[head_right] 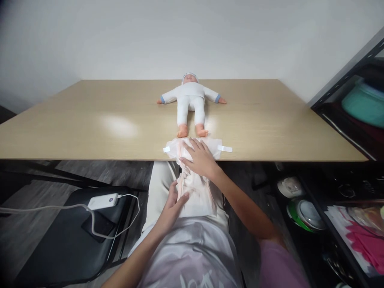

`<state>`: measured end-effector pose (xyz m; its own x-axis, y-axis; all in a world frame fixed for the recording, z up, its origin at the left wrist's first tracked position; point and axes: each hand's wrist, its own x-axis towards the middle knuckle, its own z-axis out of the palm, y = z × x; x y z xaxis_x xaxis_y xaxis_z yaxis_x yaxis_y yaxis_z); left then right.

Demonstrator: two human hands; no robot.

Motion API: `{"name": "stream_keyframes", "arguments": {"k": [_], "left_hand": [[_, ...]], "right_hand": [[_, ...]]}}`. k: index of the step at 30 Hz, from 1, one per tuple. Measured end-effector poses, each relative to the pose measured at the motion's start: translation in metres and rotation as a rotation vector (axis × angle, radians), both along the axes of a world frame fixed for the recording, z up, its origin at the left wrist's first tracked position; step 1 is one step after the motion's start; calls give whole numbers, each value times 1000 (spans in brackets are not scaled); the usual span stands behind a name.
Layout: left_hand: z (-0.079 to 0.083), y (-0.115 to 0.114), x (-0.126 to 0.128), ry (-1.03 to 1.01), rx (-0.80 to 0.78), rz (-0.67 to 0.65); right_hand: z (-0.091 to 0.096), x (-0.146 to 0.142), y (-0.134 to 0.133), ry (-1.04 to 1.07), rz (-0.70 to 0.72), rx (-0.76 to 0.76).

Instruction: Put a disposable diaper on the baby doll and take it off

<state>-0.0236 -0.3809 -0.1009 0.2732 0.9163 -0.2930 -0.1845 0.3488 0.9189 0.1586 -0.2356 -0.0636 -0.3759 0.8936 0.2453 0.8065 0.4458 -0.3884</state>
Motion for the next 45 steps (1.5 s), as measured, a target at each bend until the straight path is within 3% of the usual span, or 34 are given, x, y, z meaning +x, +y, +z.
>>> {"name": "stream_keyframes", "arguments": {"k": [4,9,11,15,20,31,40,45], "left_hand": [[2,10,-24,227,165,-33],[9,65,-51,846,759,271],[15,93,-57,1084,835,340],[29,137,-58,1313,804,278],[36,163,-53,1212,745,215],[34,184,-63,699,749,202],[34,184,-84,529,683,150],[35,189,-106,567,634,157]], "right_hand": [[-3,0,3,-60,-25,30],[1,-3,-1,-136,-54,52],[2,-4,-1,-157,-60,55],[0,-4,-1,-156,-67,68],[-3,-4,0,-145,-64,84],[0,-7,-3,-132,-76,90],[-5,-6,-1,-108,-88,108],[-5,-6,-1,-115,-89,106]]}}
